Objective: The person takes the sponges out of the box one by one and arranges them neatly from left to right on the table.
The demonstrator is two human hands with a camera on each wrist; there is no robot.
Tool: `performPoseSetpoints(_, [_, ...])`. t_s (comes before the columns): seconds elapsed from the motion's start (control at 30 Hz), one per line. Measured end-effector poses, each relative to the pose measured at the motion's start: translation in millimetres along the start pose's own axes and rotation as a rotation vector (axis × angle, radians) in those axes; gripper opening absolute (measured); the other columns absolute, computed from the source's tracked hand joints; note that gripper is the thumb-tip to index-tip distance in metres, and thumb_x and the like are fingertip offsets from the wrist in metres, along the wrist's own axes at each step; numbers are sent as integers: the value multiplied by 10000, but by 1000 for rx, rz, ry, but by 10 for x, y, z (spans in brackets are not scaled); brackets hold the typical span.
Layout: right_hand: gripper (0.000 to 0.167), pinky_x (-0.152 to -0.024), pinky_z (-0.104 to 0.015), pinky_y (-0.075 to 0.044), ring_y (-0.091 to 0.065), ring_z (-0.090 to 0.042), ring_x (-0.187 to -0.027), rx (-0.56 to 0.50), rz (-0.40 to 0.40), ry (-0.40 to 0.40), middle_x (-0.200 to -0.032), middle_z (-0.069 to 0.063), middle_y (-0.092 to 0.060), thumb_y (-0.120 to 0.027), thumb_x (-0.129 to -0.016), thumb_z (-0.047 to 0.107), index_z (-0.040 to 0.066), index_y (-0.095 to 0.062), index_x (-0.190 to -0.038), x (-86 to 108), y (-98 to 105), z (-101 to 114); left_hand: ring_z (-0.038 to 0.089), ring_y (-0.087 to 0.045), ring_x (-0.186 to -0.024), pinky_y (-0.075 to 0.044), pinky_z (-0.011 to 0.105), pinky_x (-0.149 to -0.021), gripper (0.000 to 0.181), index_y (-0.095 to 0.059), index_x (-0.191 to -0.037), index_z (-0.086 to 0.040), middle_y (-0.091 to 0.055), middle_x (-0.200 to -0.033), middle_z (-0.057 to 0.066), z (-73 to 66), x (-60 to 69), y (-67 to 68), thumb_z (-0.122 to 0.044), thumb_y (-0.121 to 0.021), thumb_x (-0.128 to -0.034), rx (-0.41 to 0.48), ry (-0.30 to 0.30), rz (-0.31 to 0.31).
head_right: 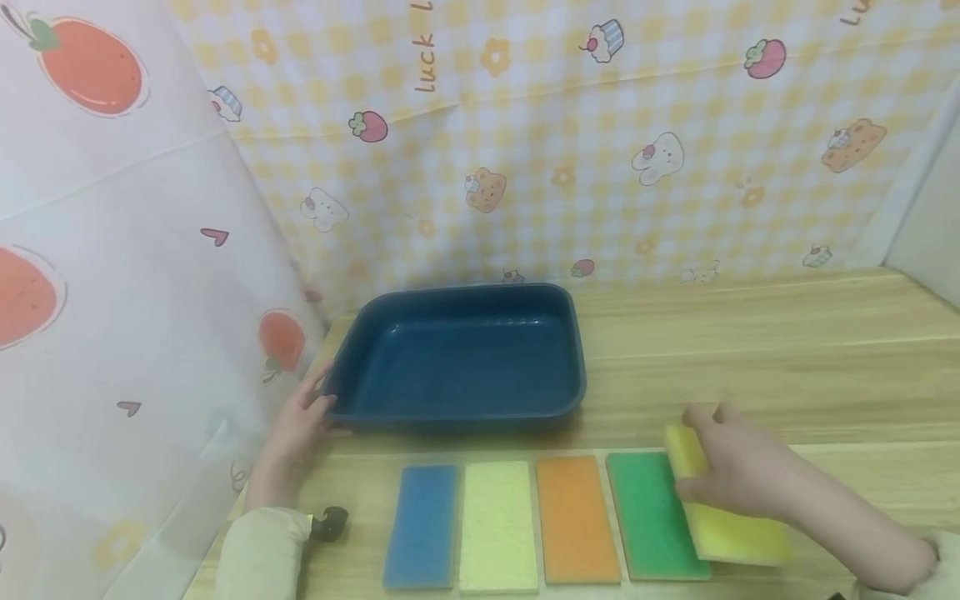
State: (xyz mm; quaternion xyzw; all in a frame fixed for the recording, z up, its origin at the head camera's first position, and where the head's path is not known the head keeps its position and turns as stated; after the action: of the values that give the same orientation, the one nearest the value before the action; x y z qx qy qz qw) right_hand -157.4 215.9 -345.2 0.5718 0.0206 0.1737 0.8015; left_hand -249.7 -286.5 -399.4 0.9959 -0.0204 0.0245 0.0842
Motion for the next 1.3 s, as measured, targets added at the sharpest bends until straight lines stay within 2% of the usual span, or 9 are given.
performPoseSetpoints(0.4, [704, -426, -217, -390, -412, -123, -525, -86, 25, -32, -1005, -316, -459, -749, -676, 239, -91, -392, -1186, 26, -206, -207, 478, -410, -1117, -529, 478, -657, 576, -226, -1436, -208, -262, -1382, 266, -14, 23, -26, -21, -382, -914, 5, 7, -14])
performPoseSetpoints(0.77, [699, -424, -232, -383, -403, -127, -522, -110, 48, -57, -1036, -331, -437, -744, -692, 235, -79, -375, -1196, 45, -275, -279, 483, -395, -1131, -529, 476, -659, 574, -236, -1432, -221, -242, -1396, 263, -29, 6, -34, -27, -386, -912, -3, 10, -19])
performPoseSetpoints(1.0, [695, -392, -189, -351, -341, -90, -485, -127, 12, -49, -1017, -312, -415, -758, -666, 201, -59, -369, -1180, 73, -342, -301, 478, -390, -1138, -530, 474, -661, 578, -224, -1436, -221, -232, -1403, 259, -32, 9, -40, -19, -378, -916, -6, 13, -13])
performPoseSetpoints(1.3, [687, -404, -186, -368, -360, -103, -484, -128, -25, -28, -1008, -350, -406, -771, -638, 164, -78, -363, -1134, 54, -415, -284, 470, -400, -1127, -533, 465, -662, 575, -226, -1433, -216, -260, -1384, 265, -21, 17, -6, -25, -380, -914, -18, 13, -17])
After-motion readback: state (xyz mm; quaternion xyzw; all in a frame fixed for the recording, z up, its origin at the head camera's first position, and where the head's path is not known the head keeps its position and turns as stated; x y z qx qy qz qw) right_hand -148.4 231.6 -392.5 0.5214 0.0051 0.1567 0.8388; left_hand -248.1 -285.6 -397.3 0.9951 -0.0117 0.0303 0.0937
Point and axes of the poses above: each hand's wrist, its own x-axis away from the middle knuckle, its own y-axis out of the back of the hand, z = x × y, the point moved 3 cm from there along -x, towards the middle knuckle
